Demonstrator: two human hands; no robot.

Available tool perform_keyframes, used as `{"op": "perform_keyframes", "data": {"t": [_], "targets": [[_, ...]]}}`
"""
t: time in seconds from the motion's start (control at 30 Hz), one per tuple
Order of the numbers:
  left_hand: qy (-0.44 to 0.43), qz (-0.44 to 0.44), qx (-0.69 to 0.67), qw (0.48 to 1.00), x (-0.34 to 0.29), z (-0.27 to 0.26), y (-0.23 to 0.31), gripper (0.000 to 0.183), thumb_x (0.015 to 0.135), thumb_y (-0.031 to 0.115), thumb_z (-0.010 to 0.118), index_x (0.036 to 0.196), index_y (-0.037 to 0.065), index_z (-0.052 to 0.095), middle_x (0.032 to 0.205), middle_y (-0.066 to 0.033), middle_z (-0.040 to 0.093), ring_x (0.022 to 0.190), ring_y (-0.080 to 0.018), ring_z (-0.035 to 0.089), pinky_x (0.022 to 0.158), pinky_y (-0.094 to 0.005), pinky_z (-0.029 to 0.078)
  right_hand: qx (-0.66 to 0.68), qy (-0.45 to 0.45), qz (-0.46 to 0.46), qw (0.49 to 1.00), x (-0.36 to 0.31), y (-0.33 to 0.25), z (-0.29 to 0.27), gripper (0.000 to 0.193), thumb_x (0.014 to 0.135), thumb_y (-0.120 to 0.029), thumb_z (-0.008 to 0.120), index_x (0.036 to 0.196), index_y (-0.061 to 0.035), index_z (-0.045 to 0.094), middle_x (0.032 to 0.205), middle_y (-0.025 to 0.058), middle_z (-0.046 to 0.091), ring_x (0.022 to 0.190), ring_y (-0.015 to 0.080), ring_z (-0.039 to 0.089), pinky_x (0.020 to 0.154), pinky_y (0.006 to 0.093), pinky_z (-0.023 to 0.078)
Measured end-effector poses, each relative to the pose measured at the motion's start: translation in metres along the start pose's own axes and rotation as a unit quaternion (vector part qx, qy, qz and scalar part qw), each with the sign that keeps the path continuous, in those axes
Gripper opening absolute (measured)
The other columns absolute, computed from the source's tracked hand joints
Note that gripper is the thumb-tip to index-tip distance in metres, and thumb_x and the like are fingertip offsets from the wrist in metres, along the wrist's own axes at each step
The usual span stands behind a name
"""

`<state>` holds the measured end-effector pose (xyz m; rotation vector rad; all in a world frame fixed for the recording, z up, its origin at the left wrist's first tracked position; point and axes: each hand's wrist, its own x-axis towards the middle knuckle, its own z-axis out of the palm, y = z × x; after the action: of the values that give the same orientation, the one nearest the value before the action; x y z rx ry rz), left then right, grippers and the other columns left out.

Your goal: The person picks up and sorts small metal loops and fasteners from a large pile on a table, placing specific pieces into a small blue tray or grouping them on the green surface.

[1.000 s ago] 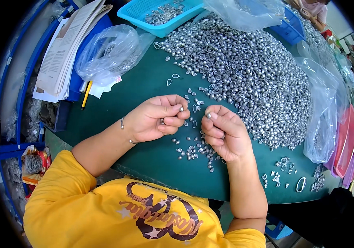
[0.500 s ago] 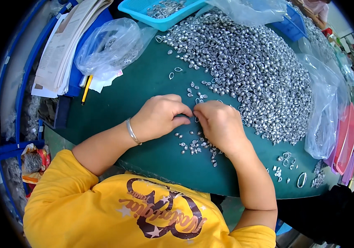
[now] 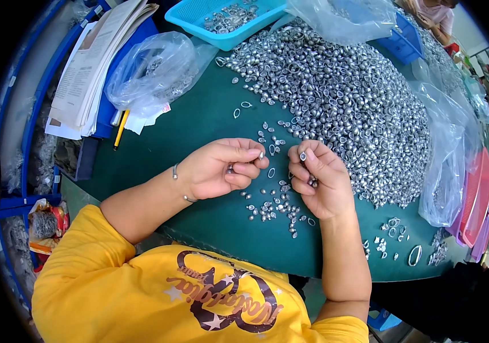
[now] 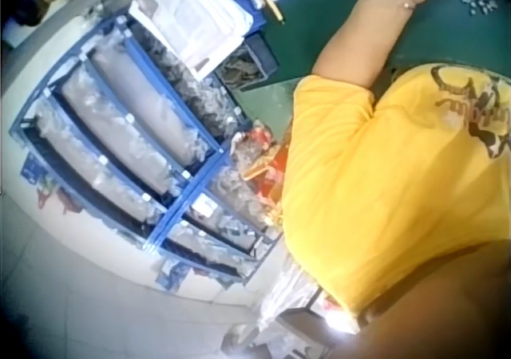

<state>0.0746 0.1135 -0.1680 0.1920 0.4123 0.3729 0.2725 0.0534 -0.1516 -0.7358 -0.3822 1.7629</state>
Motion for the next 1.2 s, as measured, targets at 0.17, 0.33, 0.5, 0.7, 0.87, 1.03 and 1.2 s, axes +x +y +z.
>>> {"op": "perform_keyframes", "data": {"t": [0.17, 0.33, 0.5, 0.7, 0.87, 1.03, 1.2], "targets": [[-0.027, -0.013, -0.024, 0.999, 0.0, -0.003, 0.002, 0.009, 0.088, 0.006, 0.047, 0.094, 0.0, 0.05, 0.089, -0.0104, 0.054, 0.056, -0.0039, 0.039, 0.045, -0.0138, 0.031, -0.006, -0.028, 0.009, 1.0, -0.002, -0.003, -0.005, 0.008, 0.089, -0.009, 0.048, 0.092, -0.0016, 0.051, 0.08, 0.0101, 0.051, 0.053, 0.0056, 0.035, 0.038, 0.0143, 0.028], [-0.045, -0.011, -0.035, 0.998, -0.002, -0.002, 0.005, 0.008, 0.088, 0.005, 0.046, 0.092, 0.0, 0.051, 0.089, -0.011, 0.054, 0.058, -0.004, 0.04, 0.045, -0.0139, 0.032, 0.091, -0.072, 0.006, 0.993, 0.0, -0.008, -0.013, 0.009, 0.086, -0.008, 0.048, 0.09, -0.0001, 0.049, 0.076, 0.0104, 0.049, 0.05, 0.0063, 0.033, 0.036, 0.0165, 0.028], [-0.023, 0.092, 0.039, 0.995, -0.004, -0.008, 0.025, 0.011, 0.081, 0.01, 0.05, 0.085, 0.001, 0.056, 0.088, -0.0114, 0.055, 0.061, -0.01, 0.046, 0.041, -0.0161, 0.034, -0.637, 0.087, -0.15, 0.751, 0.009, -0.007, 0.005, 0.01, 0.078, -0.007, 0.061, 0.084, -0.0005, 0.065, 0.069, 0.0073, 0.063, 0.055, 0.0171, 0.056, 0.052, 0.0246, 0.045], [0.19, 0.315, 0.65, 0.665, 0.007, 0.004, 0.016, 0.012, 0.076, 0.011, 0.062, 0.083, 0.002, 0.063, 0.069, -0.0057, 0.056, 0.06, -0.0131, 0.052, 0.053, -0.0245, 0.043, -0.829, -0.009, -0.249, 0.501, 0.017, -0.003, 0.01, 0.008, 0.075, -0.012, 0.062, 0.081, -0.0073, 0.065, 0.071, 0.009, 0.059, 0.061, 0.0293, 0.058, 0.055, 0.0362, 0.048], [0.147, 0.356, 0.816, 0.431, 0.019, -0.004, 0.014, 0.012, 0.073, 0.014, 0.065, 0.082, 0.006, 0.065, 0.07, -0.0109, 0.056, 0.065, -0.0268, 0.056, 0.059, -0.0337, 0.046, -0.755, -0.006, -0.274, 0.596, 0.019, 0.002, 0.003, 0.007, 0.077, -0.009, 0.06, 0.08, -0.0046, 0.064, 0.065, 0.0093, 0.057, 0.055, 0.0231, 0.057, 0.049, 0.0321, 0.045], [0.17, 0.24, 0.693, 0.658, 0.007, 0.012, 0.018, 0.011, 0.077, 0.012, 0.064, 0.084, 0.003, 0.064, 0.066, -0.0018, 0.056, 0.057, -0.0097, 0.05, 0.052, -0.0243, 0.041, -0.187, 0.031, -0.032, 0.981, 0.007, -0.025, -0.005, 0.015, 0.078, -0.004, 0.054, 0.09, 0.005, 0.058, 0.056, -0.0003, 0.046, 0.041, 0.0029, 0.032, 0.035, 0.0173, 0.018], [0.143, 0.221, 0.485, 0.834, 0.003, 0.015, 0.012, 0.011, 0.079, 0.008, 0.064, 0.089, 0.002, 0.064, 0.067, 0.0055, 0.053, 0.057, -0.0004, 0.041, 0.048, -0.0139, 0.032, -0.647, 0.083, -0.115, 0.749, 0.015, -0.012, 0.012, 0.013, 0.08, -0.012, 0.058, 0.079, -0.0005, 0.064, 0.069, 0.0059, 0.062, 0.062, 0.0146, 0.059, 0.057, 0.0265, 0.046]]}}
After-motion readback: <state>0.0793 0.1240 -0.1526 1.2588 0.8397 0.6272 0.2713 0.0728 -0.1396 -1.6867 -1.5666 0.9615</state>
